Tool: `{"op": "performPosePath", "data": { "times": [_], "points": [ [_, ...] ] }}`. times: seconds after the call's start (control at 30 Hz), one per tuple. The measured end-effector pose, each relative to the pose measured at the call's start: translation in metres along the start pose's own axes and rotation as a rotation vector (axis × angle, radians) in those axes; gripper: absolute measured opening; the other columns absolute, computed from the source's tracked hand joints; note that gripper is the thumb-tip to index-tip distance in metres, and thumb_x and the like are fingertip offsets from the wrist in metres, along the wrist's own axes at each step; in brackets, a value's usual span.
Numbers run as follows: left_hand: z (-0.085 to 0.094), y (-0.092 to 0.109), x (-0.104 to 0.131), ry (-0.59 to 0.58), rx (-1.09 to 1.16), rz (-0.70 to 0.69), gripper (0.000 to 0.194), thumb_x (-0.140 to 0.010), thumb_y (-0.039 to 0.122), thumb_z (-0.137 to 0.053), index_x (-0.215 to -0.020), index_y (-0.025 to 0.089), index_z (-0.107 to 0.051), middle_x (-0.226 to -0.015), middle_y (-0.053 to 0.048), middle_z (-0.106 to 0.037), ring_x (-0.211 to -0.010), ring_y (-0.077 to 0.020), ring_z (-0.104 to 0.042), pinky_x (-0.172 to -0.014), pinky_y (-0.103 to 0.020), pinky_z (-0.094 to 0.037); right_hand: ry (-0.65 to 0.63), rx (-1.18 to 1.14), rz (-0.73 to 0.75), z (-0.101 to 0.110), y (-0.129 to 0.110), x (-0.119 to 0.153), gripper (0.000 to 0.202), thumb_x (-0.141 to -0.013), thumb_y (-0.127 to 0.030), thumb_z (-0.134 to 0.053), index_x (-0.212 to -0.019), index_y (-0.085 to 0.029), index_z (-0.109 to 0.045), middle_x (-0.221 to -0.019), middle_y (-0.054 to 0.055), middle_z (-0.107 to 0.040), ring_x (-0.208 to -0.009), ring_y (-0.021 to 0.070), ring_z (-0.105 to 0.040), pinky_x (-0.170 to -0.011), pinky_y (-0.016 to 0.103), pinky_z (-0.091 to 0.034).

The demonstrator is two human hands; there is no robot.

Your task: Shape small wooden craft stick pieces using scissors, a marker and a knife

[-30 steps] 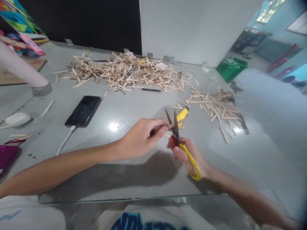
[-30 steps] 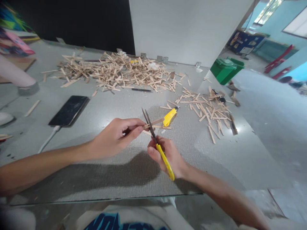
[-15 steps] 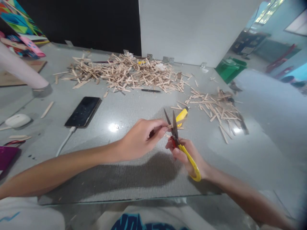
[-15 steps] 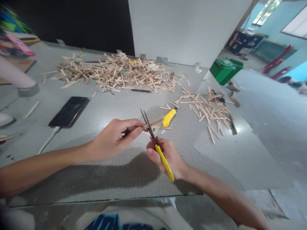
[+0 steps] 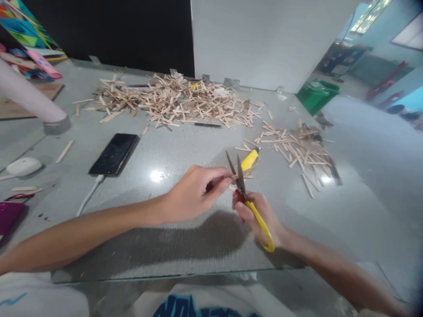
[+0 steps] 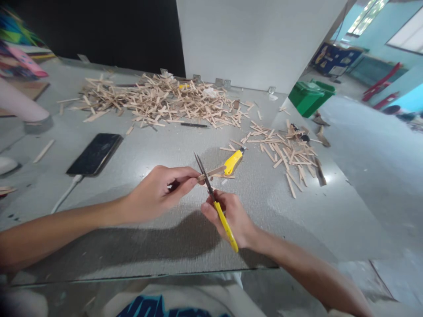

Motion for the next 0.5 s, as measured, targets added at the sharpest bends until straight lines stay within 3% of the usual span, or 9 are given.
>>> {"op": "performPosePath", "data": {
  "times": [0.33,0.5],
  "points": [
    [-0.004,-0.005,-0.003,-0.024,0.052,0.098,0.038,-0.110,0.035,-0.048,-0.097,0.012,-0.076,-0.069,0.004,-0.057,-0.060,-0.0087,-0.042,-0.056,-0.023,-0.032,-0.001,-0.056,-0.104,-0.003,0.025,0.002,0.056,-0.105,-0.072,-0.060,-0.080,-0.023,-0.053,-0.060,-0.005,-0.047,-0.049,0.0117,-0.044,-0.047,0.026,-0.036],
    [-0.002,-0.009,-0.005,0.009,0.146,0.138,0.036,-0.110,0.038,-0.051,-0.102,0.013,-0.075,-0.073,0.003,-0.058,-0.060,-0.0093,-0.043,-0.055,-0.022,-0.032,-0.066,-0.082,0.056,-0.003,0.012,-0.002,0.054,-0.108,-0.071,-0.054,-0.086,-0.021,-0.057,-0.070,-0.001,-0.054,-0.062,0.0158,-0.055,-0.058,0.029,-0.047]
  ]
}}
Point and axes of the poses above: each hand's wrist, its own x-axis away from the middle knuckle, its own z-axis out of the back of the hand, y = z × x, the point moved 5 cm from there along -x, towards the middle knuckle
